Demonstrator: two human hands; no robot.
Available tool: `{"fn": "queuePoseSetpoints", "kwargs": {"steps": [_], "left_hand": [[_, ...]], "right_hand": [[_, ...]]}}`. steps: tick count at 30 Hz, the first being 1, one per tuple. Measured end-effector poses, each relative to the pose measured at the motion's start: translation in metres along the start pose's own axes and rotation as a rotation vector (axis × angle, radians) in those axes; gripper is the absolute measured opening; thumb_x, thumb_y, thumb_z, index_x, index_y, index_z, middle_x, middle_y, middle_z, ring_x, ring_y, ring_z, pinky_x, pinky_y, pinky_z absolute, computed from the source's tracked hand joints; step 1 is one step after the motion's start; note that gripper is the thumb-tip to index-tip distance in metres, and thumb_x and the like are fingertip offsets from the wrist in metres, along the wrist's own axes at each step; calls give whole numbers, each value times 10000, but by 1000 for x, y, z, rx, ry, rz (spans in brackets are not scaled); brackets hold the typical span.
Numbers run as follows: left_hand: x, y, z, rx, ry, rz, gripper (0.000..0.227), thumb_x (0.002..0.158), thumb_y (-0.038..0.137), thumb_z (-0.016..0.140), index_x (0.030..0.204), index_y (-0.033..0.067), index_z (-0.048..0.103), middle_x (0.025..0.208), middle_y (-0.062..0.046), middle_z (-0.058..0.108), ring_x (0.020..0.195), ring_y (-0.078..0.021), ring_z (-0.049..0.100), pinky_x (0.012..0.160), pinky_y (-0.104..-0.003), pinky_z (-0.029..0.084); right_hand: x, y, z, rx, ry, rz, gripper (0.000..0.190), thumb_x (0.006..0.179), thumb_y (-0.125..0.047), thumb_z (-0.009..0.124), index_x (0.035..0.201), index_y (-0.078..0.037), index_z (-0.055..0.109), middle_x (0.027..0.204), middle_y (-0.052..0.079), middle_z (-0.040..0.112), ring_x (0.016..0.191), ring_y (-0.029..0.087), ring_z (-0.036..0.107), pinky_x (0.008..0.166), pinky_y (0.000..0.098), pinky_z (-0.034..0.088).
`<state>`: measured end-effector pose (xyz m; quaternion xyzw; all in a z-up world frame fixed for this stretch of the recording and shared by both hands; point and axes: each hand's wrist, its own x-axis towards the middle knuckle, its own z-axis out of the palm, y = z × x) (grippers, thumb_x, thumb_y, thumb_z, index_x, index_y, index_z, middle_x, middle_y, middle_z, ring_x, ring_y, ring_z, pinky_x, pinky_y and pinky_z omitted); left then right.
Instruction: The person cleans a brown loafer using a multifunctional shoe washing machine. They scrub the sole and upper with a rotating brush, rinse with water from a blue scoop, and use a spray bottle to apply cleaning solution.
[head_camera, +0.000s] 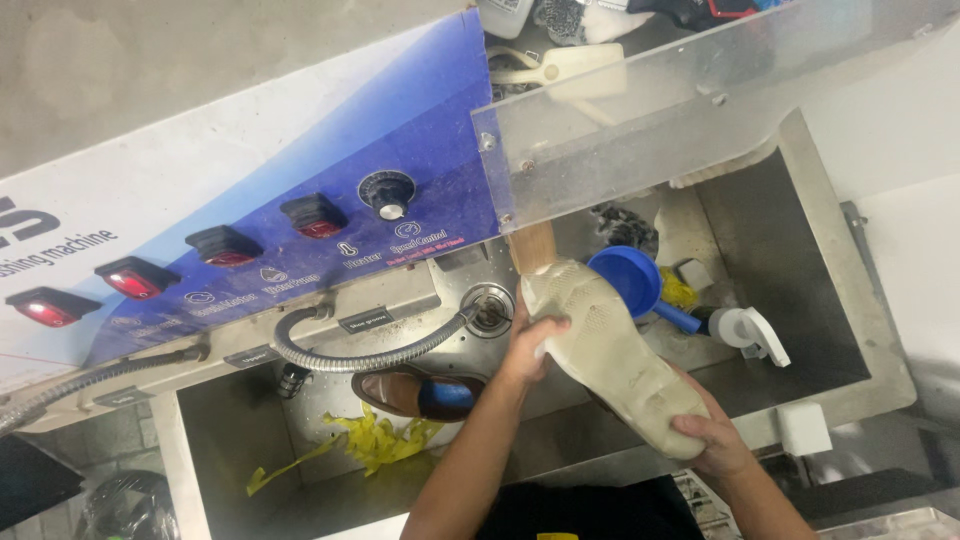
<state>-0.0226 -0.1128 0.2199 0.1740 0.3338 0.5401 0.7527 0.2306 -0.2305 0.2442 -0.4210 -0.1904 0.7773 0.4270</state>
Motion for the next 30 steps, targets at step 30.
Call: {"fn": "queuePoseSetpoints", "kwargs": {"steps": [30], "left_hand": [[41,26,-65,-386,267,-32,426,887,275,505,1157,-19,655,1110,-158,724,1055,-293,689,983,-420,529]], "right_hand": [[87,-42,33,-272,20,47,978,694,-394,801,1512,-33,404,1405,142,590,1294,261,569,1082,414,432]]}}
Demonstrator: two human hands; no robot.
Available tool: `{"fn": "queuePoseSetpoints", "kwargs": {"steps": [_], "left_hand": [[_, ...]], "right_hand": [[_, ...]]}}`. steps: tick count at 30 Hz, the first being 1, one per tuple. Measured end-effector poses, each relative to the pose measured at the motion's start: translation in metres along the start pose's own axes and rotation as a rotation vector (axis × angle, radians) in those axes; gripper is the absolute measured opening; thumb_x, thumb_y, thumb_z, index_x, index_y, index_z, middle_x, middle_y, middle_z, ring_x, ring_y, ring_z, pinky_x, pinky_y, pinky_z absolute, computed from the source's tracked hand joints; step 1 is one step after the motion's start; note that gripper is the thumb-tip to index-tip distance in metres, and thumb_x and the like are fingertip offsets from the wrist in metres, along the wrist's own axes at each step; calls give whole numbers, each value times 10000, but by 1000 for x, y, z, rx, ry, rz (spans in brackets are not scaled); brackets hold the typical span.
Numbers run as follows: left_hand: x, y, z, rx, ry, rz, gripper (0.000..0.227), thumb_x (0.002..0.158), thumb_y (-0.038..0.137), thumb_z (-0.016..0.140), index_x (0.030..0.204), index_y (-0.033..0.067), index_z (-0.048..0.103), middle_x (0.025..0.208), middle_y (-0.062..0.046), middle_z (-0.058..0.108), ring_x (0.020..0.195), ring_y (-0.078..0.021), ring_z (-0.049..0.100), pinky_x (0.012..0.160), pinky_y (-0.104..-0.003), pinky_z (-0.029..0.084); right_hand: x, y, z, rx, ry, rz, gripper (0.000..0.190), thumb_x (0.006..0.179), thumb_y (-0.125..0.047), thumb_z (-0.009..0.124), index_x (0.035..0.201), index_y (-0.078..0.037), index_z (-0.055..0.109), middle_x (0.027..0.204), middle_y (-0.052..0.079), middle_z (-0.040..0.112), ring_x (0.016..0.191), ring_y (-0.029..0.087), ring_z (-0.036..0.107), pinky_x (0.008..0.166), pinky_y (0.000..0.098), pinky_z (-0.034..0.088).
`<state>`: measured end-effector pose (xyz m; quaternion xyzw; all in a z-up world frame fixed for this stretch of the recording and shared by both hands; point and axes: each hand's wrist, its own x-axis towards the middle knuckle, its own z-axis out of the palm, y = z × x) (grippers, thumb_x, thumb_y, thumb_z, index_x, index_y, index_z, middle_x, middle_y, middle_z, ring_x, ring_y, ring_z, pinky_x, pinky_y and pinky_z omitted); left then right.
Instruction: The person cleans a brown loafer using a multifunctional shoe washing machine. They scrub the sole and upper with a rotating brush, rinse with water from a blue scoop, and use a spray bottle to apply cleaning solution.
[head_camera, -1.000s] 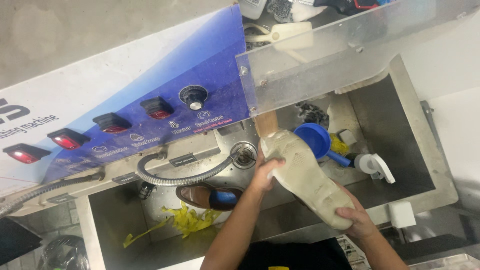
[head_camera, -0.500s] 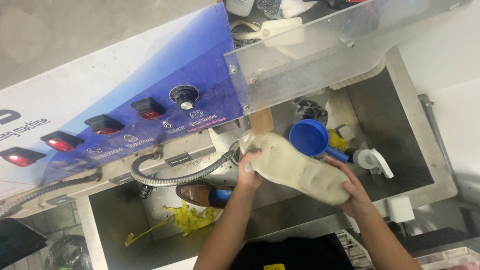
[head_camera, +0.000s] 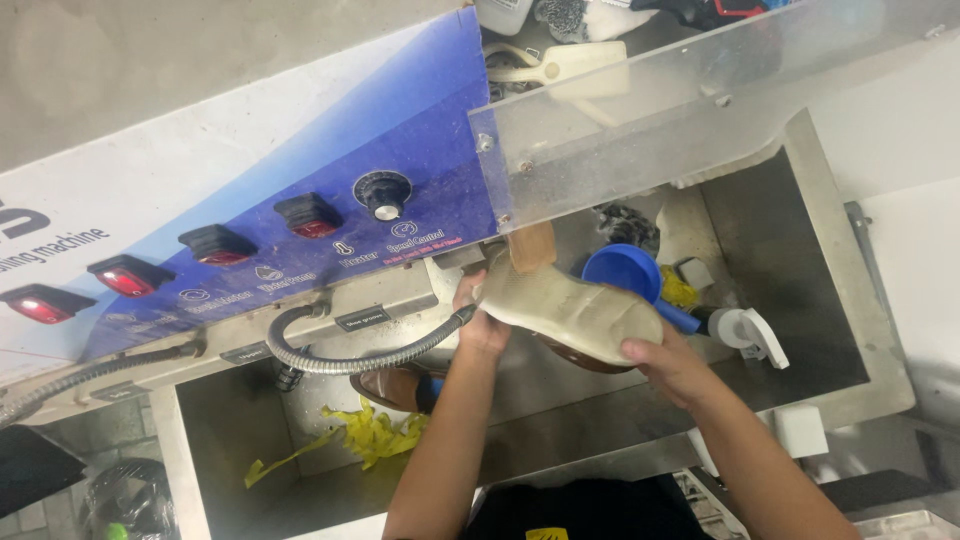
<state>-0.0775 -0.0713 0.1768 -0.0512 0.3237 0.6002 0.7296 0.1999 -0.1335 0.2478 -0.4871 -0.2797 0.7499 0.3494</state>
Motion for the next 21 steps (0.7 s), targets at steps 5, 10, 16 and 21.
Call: {"fn": "queuePoseSetpoints", "kwargs": {"steps": [5,10,16,21], "left_hand": [[19,7,-17,-191,-131,-5,308,1032,274,485,1123,9,612,1085,-153,675,1045,-309,663,1007,-489,525],[36,7,-22,-221,180,-19,338,924,292,463,1096,29,587,1078,-138,664,1010,-285,687,981,-454,557],[16,-4,-24,-153,-207,84,317,1001,242,541,1174,-22,573,1087,-166,671,983,-333,674,787,-493,577],[-29,-13,-21,21,-41,256,398,919,92,555,1312,26,561,1230,-120,670,1147,-247,664,1014,-394,560]], "right_hand": [[29,-12,35,117,65,65,776,787,-360,735,1436,-19,479,1312,142,640,1215,273,617,1014,443,499],[64,-27,46,153,113,52,633,849,-337,687,1363,2,546,1247,153,677,1181,275,634,1009,444,504],[78,-33,12,70,151,152,750,770,-407,678,1379,3,525,1283,201,646,1167,320,647,976,513,510],[62,-39,-20,85,-199,-124,1022,694,-560,837,1478,-4,489,1416,180,595,1322,322,551,1125,493,399]]}}
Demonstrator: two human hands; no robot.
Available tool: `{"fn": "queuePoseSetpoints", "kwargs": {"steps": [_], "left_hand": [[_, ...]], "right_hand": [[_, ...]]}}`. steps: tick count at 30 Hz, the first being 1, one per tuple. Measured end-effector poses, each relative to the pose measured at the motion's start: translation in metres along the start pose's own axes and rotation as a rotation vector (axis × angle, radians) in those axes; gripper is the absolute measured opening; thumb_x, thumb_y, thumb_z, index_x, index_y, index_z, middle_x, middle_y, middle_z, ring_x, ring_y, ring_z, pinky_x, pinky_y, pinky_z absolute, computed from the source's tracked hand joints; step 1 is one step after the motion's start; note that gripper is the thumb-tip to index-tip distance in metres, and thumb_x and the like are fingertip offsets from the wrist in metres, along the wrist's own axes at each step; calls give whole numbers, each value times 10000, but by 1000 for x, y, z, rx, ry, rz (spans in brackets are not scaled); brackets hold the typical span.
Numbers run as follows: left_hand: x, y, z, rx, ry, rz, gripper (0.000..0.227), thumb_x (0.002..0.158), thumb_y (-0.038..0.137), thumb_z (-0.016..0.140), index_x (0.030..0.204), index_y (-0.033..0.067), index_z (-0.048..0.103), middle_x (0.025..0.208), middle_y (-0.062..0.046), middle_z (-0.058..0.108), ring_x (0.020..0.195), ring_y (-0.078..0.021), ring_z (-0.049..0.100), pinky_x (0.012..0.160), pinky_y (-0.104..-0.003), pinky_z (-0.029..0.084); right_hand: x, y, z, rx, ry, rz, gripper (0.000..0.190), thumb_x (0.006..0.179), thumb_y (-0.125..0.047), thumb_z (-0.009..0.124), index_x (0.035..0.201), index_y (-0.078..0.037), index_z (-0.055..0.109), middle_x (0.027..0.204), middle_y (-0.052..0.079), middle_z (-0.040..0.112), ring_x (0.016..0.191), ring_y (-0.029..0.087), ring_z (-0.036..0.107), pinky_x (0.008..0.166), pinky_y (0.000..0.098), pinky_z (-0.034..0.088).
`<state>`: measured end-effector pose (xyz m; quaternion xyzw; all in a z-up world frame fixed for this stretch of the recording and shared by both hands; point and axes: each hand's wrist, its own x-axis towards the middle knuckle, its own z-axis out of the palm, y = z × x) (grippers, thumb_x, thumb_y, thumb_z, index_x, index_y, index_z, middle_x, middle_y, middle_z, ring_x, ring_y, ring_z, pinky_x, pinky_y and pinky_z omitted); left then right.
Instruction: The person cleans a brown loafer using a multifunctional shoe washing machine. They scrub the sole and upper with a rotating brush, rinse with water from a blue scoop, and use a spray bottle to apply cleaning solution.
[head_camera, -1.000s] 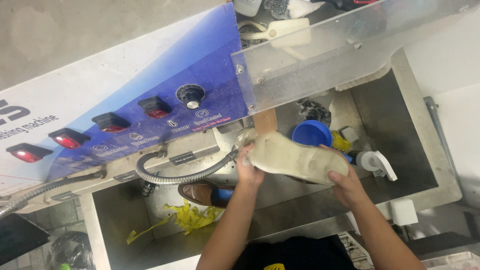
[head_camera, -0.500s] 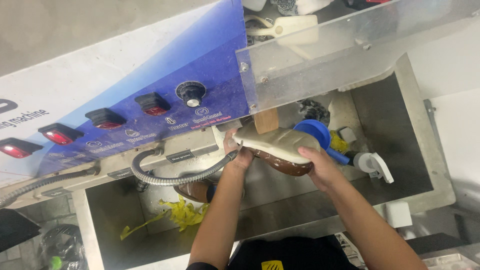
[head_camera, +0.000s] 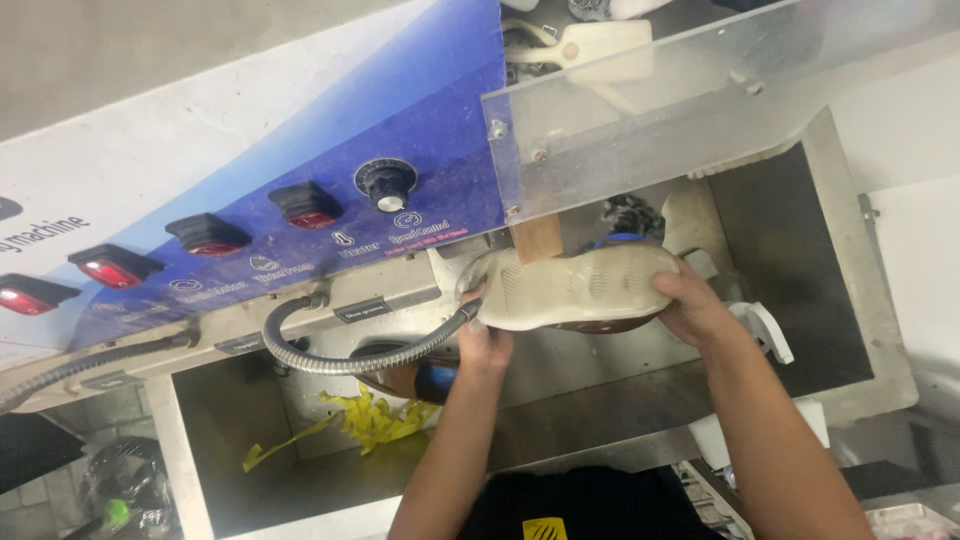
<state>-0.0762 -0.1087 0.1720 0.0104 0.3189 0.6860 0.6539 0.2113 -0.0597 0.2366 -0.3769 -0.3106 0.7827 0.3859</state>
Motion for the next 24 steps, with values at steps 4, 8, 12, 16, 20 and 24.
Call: {"fn": "queuePoseSetpoints", "kwargs": {"steps": [4,8,12,16,20,24], "left_hand": [[-21,-4,-1,-114,207,-100,369,969,120,604,1292,-57,586,1231,-163,683,1163,-267,635,1034,-403,505],[-29,-9,-8,-133,389,-103,376,886,86,584,1254,9,593,1196,-102,693,1152,-240,664,1037,-386,543],[-31,7,-11,-54,370,-44,371,923,123,575,1269,-13,588,1198,-129,686,1128,-271,660,1006,-431,530],[-25,26,0,16,467,-149,352,928,214,528,1263,120,581,1179,-90,676,1072,-255,672,897,-464,572],[-7,30,6,6,378,-184,248,957,186,556,1185,91,582,1159,-121,668,1044,-279,690,850,-449,638],[4,25,-5,53,342,-173,235,970,194,583,1164,63,605,1120,-138,667,1010,-274,680,800,-418,620]], "right_hand": [[-4,38,16,418,-73,-204,974,731,-498,899,1492,-88,449,1491,69,536,1428,258,475,1220,487,350],[9,94,59,639,181,-216,705,856,-291,815,1449,-110,481,1439,14,585,1361,202,546,1195,417,391],[13,100,84,588,279,-142,523,945,-192,716,1415,-65,523,1360,63,638,1267,211,599,1119,411,448],[24,73,100,421,293,-98,450,948,-98,683,1374,-71,542,1325,54,643,1217,207,623,1074,409,488],[37,59,104,442,329,-161,414,967,-66,669,1364,-78,554,1324,47,642,1242,204,625,1100,399,492],[40,67,97,499,322,-147,397,965,-52,662,1349,-96,569,1317,48,651,1240,211,628,1103,403,494]]}}
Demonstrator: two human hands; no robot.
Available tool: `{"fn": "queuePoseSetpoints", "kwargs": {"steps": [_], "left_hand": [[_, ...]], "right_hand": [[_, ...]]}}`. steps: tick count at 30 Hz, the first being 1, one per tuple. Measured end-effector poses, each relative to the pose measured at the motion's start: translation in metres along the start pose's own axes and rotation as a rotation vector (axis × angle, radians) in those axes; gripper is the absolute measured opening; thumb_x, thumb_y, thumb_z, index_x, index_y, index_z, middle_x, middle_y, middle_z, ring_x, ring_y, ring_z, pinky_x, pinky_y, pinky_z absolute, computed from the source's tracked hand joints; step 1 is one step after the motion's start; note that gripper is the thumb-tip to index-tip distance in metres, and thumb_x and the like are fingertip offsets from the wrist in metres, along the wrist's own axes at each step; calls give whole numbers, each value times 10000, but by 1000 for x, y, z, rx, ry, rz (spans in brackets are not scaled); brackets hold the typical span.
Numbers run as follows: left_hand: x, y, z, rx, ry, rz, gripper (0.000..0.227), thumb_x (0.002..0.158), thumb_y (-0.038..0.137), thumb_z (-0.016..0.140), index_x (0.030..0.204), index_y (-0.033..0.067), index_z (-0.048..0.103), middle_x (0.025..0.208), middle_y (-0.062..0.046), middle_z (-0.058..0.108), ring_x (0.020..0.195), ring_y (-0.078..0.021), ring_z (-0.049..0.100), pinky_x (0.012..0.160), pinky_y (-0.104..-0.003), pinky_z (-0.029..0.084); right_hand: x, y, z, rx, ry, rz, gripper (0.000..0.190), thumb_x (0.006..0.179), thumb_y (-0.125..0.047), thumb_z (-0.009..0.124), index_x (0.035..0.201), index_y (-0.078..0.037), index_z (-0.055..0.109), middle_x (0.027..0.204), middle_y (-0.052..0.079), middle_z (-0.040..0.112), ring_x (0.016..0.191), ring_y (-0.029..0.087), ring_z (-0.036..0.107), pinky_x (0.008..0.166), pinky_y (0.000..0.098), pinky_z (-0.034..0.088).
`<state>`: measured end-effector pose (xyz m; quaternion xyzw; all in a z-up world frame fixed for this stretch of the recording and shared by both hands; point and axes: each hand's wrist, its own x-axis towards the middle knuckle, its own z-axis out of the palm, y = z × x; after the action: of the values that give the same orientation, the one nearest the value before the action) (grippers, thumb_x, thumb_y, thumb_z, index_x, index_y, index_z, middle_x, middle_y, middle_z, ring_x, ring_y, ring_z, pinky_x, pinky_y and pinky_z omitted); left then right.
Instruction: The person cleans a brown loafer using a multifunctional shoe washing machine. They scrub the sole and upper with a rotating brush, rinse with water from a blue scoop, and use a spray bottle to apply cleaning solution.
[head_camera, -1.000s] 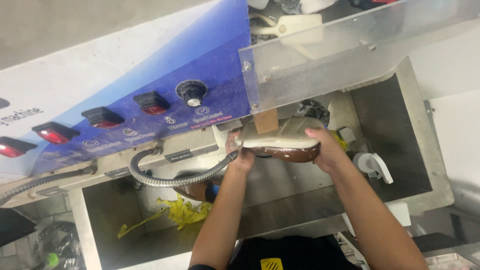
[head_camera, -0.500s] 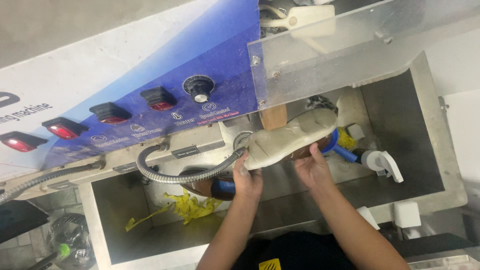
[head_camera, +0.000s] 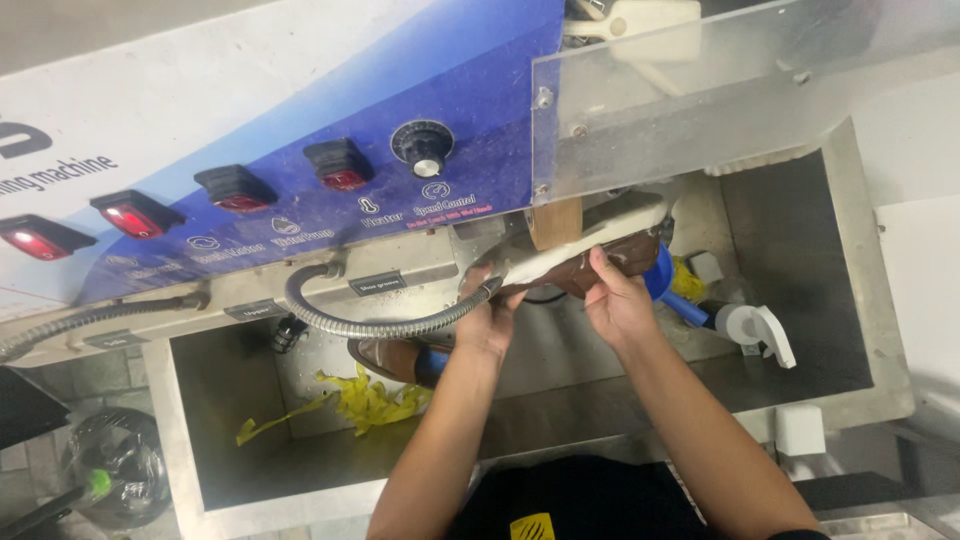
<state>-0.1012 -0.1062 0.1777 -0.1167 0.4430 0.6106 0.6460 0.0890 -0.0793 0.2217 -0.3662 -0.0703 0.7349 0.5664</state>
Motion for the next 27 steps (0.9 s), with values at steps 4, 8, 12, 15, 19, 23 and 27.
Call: {"fn": "queuePoseSetpoints", "kwargs": {"steps": [4,8,12,15,19,23,27], "left_hand": [[-2,3,-2,-25,20,21,203,961,188,600,1100,43,571,1100,-127,658,1022,-264,688,844,-457,645],[-11,7,-4,-11,-12,37,213,928,130,621,1124,51,601,1090,-109,665,1018,-262,693,885,-470,622],[-16,17,-7,18,-88,65,235,933,116,630,1156,47,604,1101,-104,663,1002,-257,680,905,-484,594],[-25,16,-17,-16,-121,89,261,940,88,642,1190,46,579,1113,-104,646,1020,-272,677,924,-509,584],[-40,14,-23,-137,-130,56,423,903,231,624,1280,49,565,1220,-112,682,1118,-284,681,985,-493,561],[-65,23,-20,-134,-332,111,533,890,41,694,1391,-28,524,1324,-154,650,1235,-291,627,1102,-442,495],[-92,32,-27,-133,-379,150,609,856,14,704,1430,4,503,1333,-133,636,1250,-271,614,1112,-413,482]], "right_hand": [[1,4,-2,42,-17,-6,393,975,-34,651,1352,-114,578,1332,32,650,1258,195,617,1119,387,482],[-5,8,-5,65,-108,-33,394,993,-14,643,1372,-100,577,1352,38,648,1278,198,608,1144,409,467],[-10,9,2,63,-179,-35,429,984,-18,628,1395,-115,551,1373,47,630,1292,228,598,1148,465,451],[-22,12,1,40,-212,-40,464,990,-5,620,1429,-117,524,1417,44,598,1342,229,560,1181,481,420],[-32,12,-7,-22,-289,-57,467,999,-5,636,1440,-103,520,1439,55,583,1382,245,524,1221,505,371],[-41,9,-20,-110,-348,32,584,903,-33,710,1448,-105,512,1462,39,574,1406,229,493,1225,495,306],[-57,-12,-41,-308,-397,188,672,885,-92,812,1474,-31,494,1459,115,559,1417,286,488,1239,527,309]]}}
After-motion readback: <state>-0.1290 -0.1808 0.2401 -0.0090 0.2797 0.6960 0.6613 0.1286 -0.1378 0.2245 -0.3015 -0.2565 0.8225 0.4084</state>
